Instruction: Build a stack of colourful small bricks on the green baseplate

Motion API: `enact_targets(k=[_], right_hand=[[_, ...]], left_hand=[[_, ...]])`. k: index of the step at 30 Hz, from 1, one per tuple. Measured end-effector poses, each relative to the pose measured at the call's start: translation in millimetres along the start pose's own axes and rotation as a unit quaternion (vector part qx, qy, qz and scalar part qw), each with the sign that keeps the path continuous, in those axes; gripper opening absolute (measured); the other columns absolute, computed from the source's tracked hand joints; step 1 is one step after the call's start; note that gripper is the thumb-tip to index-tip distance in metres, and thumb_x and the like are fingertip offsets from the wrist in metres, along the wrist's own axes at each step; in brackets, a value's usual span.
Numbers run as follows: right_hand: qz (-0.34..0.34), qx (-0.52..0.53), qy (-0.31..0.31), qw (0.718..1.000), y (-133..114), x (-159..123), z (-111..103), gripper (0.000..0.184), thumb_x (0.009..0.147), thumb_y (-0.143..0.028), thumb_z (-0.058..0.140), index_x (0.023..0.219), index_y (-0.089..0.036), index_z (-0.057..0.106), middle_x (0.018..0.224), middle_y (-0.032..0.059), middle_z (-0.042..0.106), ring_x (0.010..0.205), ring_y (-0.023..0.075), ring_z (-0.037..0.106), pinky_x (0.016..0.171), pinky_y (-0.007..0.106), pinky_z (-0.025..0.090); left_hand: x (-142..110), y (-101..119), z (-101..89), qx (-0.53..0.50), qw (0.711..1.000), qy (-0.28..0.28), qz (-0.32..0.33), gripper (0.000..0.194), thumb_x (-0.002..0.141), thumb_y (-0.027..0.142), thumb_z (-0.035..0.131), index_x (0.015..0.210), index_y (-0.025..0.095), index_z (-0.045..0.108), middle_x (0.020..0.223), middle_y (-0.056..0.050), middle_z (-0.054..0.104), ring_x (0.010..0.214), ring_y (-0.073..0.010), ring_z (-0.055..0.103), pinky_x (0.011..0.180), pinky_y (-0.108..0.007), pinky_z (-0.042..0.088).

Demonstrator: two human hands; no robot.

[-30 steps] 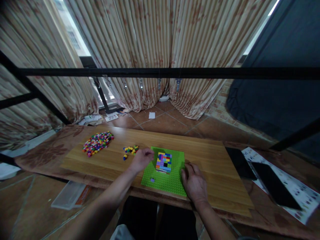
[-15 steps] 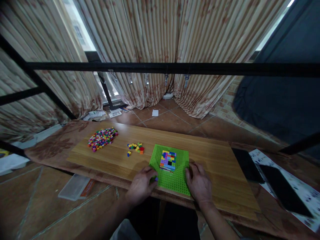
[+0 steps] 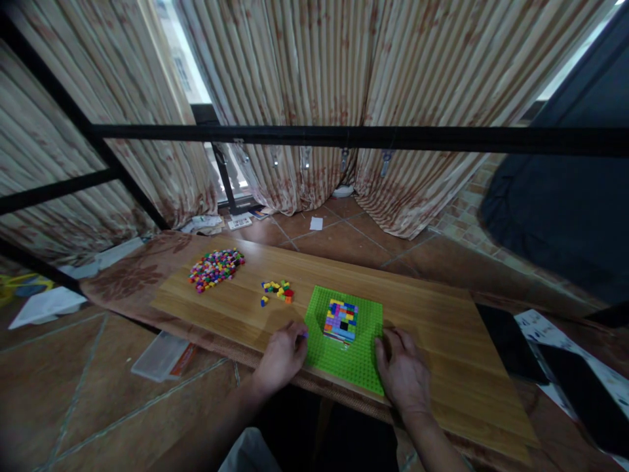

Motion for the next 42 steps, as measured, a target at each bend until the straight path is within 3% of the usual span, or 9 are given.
enact_targets(k=[4,9,12,17,26,30,37,42], right_hand=[[0.006,-0.003,-0.002,1.0,-1.6,0.0,-1.3,0.036,0.092,-0.044,0.037,0.111,-0.022,0.059,0.117,0.0094,0.058,0.098,0.0244,0.06,0.084,0.038,0.05],[0.011,0.001,-0.014,1.0,-2.0,0.9,-0.9,0.037,0.092,-0.043,0.037,0.11,-0.02,0.059,0.116,0.0098,0.058,0.099,0.0238,0.06,0.085,0.037,0.05],[0.012,-0.002,-0.008,1.0,-2.7,1.4,-1.2,0.037,0.092,-0.043,0.037,0.11,-0.02,0.059,0.117,0.0096,0.058,0.099,0.0239,0.06,0.084,0.037,0.05],[0.016,-0.003,-0.008,1.0,-5.6,2.3,-3.6,0.035,0.092,-0.041,0.037,0.109,-0.021,0.06,0.115,0.009,0.059,0.095,0.023,0.061,0.083,0.037,0.05],[0.023,0.005,-0.013,1.0,-6.2,2.5,-4.4,0.033,0.092,-0.04,0.039,0.108,-0.02,0.06,0.115,0.0082,0.059,0.096,0.0225,0.06,0.083,0.036,0.05],[0.023,0.006,-0.012,1.0,-7.9,3.1,-6.2,0.034,0.093,-0.039,0.038,0.109,-0.019,0.06,0.117,0.0091,0.058,0.099,0.023,0.06,0.086,0.036,0.049],[0.019,0.015,-0.005,1.0,-8.3,2.9,-5.2,0.033,0.092,-0.038,0.04,0.109,-0.02,0.061,0.116,0.0097,0.059,0.097,0.0226,0.061,0.085,0.036,0.05],[0.019,0.01,-0.003,1.0,-7.9,2.4,-4.6,0.034,0.092,-0.039,0.04,0.11,-0.019,0.06,0.115,0.0101,0.059,0.099,0.0235,0.06,0.087,0.037,0.049]], left_hand=[[13.6,-1.2,-2.8,-0.129,0.99,0.042,-0.044,0.029,0.079,0.01,0.048,0.099,0.018,0.066,0.085,-0.004,0.065,0.076,-0.0145,0.061,0.072,-0.024,0.046],[24.5,0.9,1.0,-0.39,0.914,0.017,-0.109,0.021,0.074,0.018,0.06,0.093,0.015,0.068,0.075,-0.001,0.066,0.072,-0.013,0.063,0.068,-0.023,0.048],[28.1,7.5,-0.2,-0.427,0.898,0.022,-0.104,0.023,0.067,0.022,0.069,0.089,0.016,0.068,0.077,0.0,0.066,0.07,-0.0115,0.061,0.068,-0.022,0.048],[41.0,14.5,4.5,-0.452,0.886,0.008,-0.098,0.016,0.071,0.019,0.064,0.086,0.015,0.067,0.074,0.001,0.064,0.065,-0.0104,0.062,0.066,-0.022,0.05],[68.9,17.0,14.6,-0.312,0.948,0.033,-0.06,0.013,0.078,0.016,0.058,0.088,0.015,0.066,0.082,-0.004,0.07,0.075,-0.0142,0.065,0.072,-0.024,0.051],[69.7,24.4,13.4,-0.186,0.981,0.05,-0.017,0.014,0.083,0.02,0.054,0.088,0.018,0.067,0.087,-0.004,0.072,0.083,-0.0152,0.066,0.078,-0.025,0.05],[64.9,38.5,8.3,-0.055,0.996,0.065,-0.03,0.016,0.084,0.021,0.054,0.086,0.02,0.07,0.081,-0.003,0.072,0.074,-0.0149,0.065,0.07,-0.023,0.046],[66.9,41.7,5.7,-0.054,0.996,0.069,-0.033,0.016,0.083,0.022,0.056,0.082,0.02,0.071,0.076,-0.002,0.072,0.069,-0.013,0.063,0.065,-0.022,0.043]])
Point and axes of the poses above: each hand's wrist, its own x-axis towards the middle knuckle, its own z-axis out of the palm, y = z × x, the point moved 2 cm from there along x, towards the middle knuckle
